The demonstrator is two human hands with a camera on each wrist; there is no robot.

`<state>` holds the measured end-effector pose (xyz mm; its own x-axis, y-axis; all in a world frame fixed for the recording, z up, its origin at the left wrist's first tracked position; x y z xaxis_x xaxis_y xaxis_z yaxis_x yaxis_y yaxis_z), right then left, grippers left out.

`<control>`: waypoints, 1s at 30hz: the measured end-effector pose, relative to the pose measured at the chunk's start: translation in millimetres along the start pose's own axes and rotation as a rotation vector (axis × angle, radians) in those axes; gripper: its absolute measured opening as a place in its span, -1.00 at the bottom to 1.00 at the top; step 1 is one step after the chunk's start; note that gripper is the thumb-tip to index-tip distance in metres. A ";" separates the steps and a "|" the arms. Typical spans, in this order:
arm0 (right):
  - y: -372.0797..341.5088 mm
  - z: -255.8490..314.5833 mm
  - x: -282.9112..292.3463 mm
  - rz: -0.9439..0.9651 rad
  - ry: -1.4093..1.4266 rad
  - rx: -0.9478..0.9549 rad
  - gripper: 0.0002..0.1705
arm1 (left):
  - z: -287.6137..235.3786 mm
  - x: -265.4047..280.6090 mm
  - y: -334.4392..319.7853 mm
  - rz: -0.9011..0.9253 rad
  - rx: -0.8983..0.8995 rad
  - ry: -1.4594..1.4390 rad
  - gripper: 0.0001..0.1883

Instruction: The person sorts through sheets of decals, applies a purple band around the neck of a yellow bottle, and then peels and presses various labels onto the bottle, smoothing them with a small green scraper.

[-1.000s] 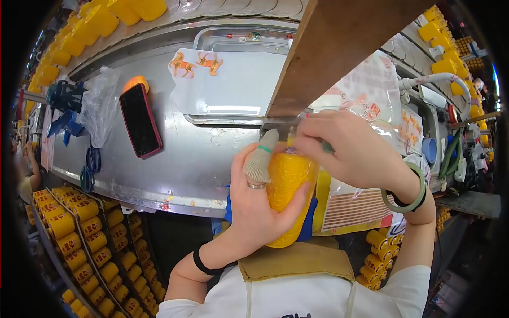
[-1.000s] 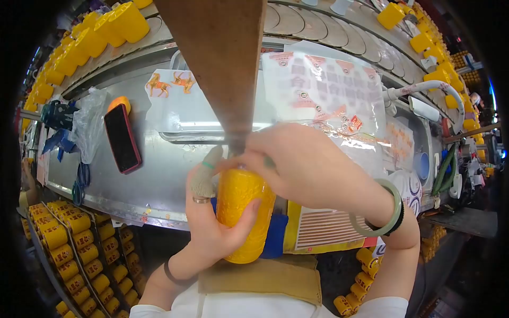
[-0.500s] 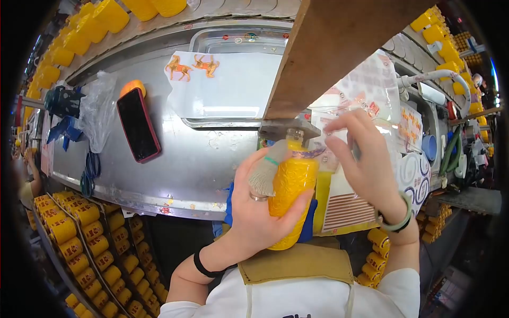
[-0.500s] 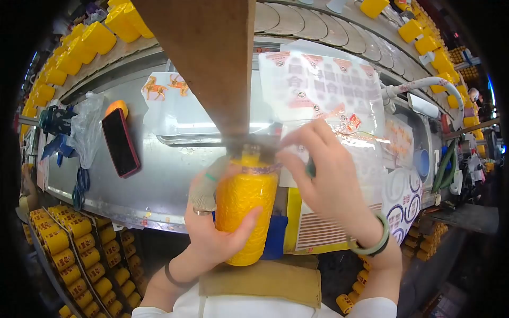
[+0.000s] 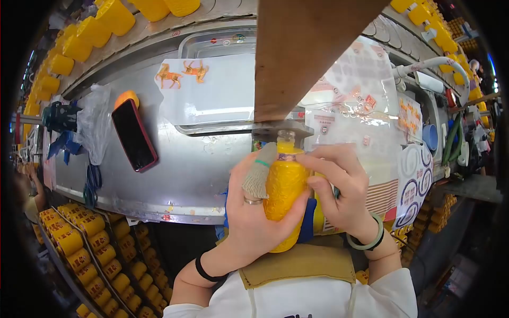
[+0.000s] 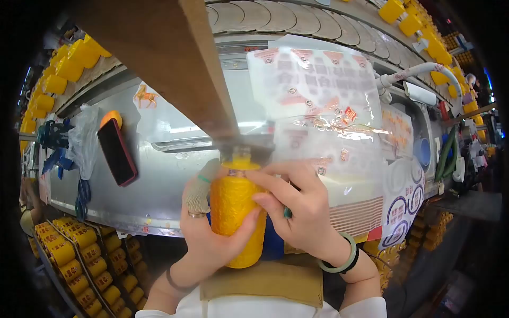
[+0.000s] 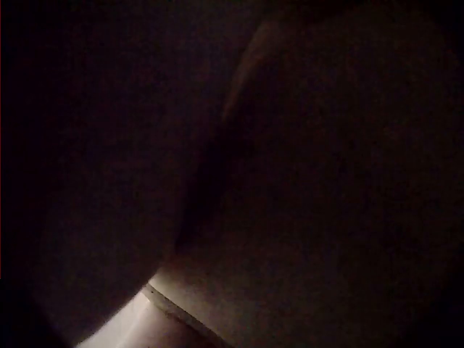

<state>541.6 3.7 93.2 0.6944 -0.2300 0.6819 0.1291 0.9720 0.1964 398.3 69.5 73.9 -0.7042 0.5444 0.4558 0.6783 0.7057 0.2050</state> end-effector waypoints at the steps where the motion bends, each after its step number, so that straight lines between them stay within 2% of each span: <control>1: -0.5 0.1 0.1 -0.021 -0.007 0.016 -0.72 | -0.6 -0.8 -0.4 0.003 -0.001 0.001 -0.34; 4: -1.0 -0.1 1.3 -0.042 -0.018 0.024 -0.73 | -2.0 1.6 1.0 -0.012 -0.013 -0.001 -0.35; 6: -1.3 -1.6 0.3 -0.043 -0.020 0.013 -0.74 | -17.3 -1.3 7.3 0.079 -0.169 0.136 -0.36; 13: -11.1 -25.4 0.4 -0.109 0.146 -0.088 -0.86 | 7.1 5.2 4.3 0.104 -0.085 0.011 -0.40; 15: -13.7 -31.4 3.3 -0.114 0.160 -0.112 -0.86 | 43.6 -1.3 -0.9 0.126 0.057 -0.465 -0.35; 18: -11.0 -29.2 4.8 -0.059 0.057 -0.121 -0.85 | 35.6 5.6 0.3 0.115 0.026 -0.298 -0.32; 20: -8.2 -16.3 10.4 -0.141 0.097 -0.108 -0.82 | 21.7 9.6 2.4 0.109 0.013 -0.217 -0.31; 22: -7.1 -12.2 3.0 -0.135 0.121 -0.102 -0.81 | -8.9 2.4 7.5 0.195 -0.046 -0.020 -0.18; 23: -7.1 -11.1 -0.1 -0.126 0.144 -0.095 -0.79 | -10.4 -0.7 7.6 0.197 -0.046 -0.019 -0.18; 25: -7.2 -10.9 0.7 -0.132 0.113 -0.073 -0.80 | -21.0 -3.5 9.0 0.165 -0.133 0.168 -0.13; 26: -8.2 -9.9 1.0 -0.137 0.084 -0.055 -0.81 | -19.3 -2.9 8.6 0.162 -0.119 0.145 -0.20; 30: -14.8 -21.4 4.8 -0.165 0.120 -0.093 -0.83 | 12.4 -1.6 4.6 0.219 -0.071 -0.013 -0.19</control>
<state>558.1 -10.8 78.5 0.7372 -0.3845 0.5556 0.3090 0.9231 0.2288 399.9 77.4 63.4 -0.5409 0.6872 0.4850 0.8280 0.5365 0.1632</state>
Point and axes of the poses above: each hand's wrist, its own y-axis towards the middle knuckle, its own x-axis out of the back of the hand, z = x × y, the point moved 9 cm from there along y, towards the middle knuckle, and after that the axes turned 12 degrees about z, right-handed, at the moved point
